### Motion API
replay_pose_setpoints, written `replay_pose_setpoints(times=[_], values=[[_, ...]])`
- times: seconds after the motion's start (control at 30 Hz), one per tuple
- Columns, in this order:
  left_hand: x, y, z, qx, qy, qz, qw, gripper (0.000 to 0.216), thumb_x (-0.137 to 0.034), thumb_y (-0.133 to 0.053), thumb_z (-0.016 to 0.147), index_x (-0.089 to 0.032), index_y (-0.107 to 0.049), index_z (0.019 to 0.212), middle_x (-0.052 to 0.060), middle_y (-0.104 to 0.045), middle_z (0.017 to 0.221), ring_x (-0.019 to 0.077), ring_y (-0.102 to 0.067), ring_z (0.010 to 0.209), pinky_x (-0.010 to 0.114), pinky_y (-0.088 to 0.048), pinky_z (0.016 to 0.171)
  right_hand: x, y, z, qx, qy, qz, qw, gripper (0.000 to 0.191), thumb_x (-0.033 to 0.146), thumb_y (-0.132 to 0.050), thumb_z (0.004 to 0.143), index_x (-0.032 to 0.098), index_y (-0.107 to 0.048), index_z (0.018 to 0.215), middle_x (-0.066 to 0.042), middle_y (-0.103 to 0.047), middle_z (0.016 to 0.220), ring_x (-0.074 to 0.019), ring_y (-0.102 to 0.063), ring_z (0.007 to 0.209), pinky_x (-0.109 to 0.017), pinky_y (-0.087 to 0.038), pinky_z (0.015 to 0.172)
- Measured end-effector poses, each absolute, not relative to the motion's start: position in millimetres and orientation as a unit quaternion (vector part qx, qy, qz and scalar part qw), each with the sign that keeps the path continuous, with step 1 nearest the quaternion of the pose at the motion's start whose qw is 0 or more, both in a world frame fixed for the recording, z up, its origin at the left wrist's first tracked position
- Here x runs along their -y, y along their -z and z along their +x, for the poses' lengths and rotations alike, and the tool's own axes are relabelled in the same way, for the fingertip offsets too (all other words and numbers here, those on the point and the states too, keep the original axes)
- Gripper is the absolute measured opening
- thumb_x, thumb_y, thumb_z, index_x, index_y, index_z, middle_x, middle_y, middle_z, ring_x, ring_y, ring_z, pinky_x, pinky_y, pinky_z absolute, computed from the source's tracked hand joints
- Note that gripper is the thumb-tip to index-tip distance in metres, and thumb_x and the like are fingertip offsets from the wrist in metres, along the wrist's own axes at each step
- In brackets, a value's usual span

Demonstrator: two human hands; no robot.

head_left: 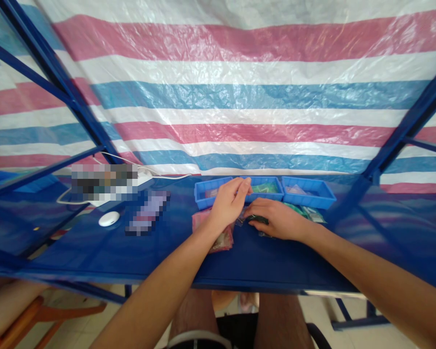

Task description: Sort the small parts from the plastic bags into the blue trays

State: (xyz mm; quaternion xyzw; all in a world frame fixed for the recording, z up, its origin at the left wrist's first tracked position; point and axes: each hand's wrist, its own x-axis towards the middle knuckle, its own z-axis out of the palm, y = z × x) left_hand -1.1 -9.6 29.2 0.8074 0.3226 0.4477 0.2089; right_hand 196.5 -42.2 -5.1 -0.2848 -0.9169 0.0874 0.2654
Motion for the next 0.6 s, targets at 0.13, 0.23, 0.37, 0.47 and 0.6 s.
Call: replay_pose_setpoints(times=[0.13, 0.23, 0.37, 0.47, 0.6], values=[[9, -29, -1, -0.319, -0.443, 0.812, 0.207, 0.053, -0.051, -0.034, 0.111, -0.018, -0.066, 0.085, 0.005, -0.070, 0.084, 0.0185, -0.066, 0.084, 0.031, -0.050, 0.082, 41, 6, 199, 0.899, -0.106, -0.308, 0.292, 0.020, 0.016, -0.066, 0.096, 0.025, -0.073, 0.113, -0.007, -0.077, 0.109, -0.0261, -0.072, 0.104, -0.042, -0.058, 0.096], [9, -29, -2, -0.311, -0.438, 0.821, 0.195, 0.050, -0.048, -0.034, 0.112, -0.019, -0.067, 0.087, 0.005, -0.070, 0.086, 0.0192, -0.066, 0.086, 0.032, -0.050, 0.083, 41, 5, 199, 0.874, -0.116, -0.322, 0.346, 0.019, 0.015, -0.064, 0.095, 0.025, -0.072, 0.109, -0.006, -0.077, 0.107, -0.0252, -0.073, 0.101, -0.041, -0.057, 0.094], [9, -27, 0, -0.292, -0.413, 0.847, 0.163, 0.040, -0.043, -0.043, 0.110, -0.019, -0.069, 0.093, 0.007, -0.071, 0.092, 0.0209, -0.066, 0.090, 0.034, -0.050, 0.086, 39, 3, 200, 0.829, -0.117, -0.351, 0.420, 0.017, 0.017, -0.062, 0.095, 0.025, -0.072, 0.106, -0.006, -0.077, 0.103, -0.0257, -0.073, 0.098, -0.041, -0.058, 0.090], [8, -25, 1, -0.277, -0.401, 0.858, 0.163, 0.031, -0.040, -0.047, 0.109, -0.020, -0.071, 0.107, 0.008, -0.074, 0.104, 0.0223, -0.068, 0.100, 0.035, -0.052, 0.092, 37, 3, 203, 0.795, -0.130, -0.377, 0.457, 0.017, 0.022, -0.064, 0.096, 0.026, -0.073, 0.110, -0.005, -0.079, 0.107, -0.0266, -0.076, 0.098, -0.043, -0.060, 0.090], [6, -23, 2, -0.279, -0.399, 0.855, 0.181, 0.027, -0.039, -0.055, 0.106, -0.021, -0.070, 0.119, 0.009, -0.076, 0.115, 0.0232, -0.071, 0.106, 0.036, -0.054, 0.096, 38, 1, 207, 0.763, -0.130, -0.413, 0.480, 0.017, 0.028, -0.066, 0.098, 0.028, -0.075, 0.113, -0.003, -0.082, 0.107, -0.0262, -0.079, 0.095, -0.043, -0.063, 0.090]])
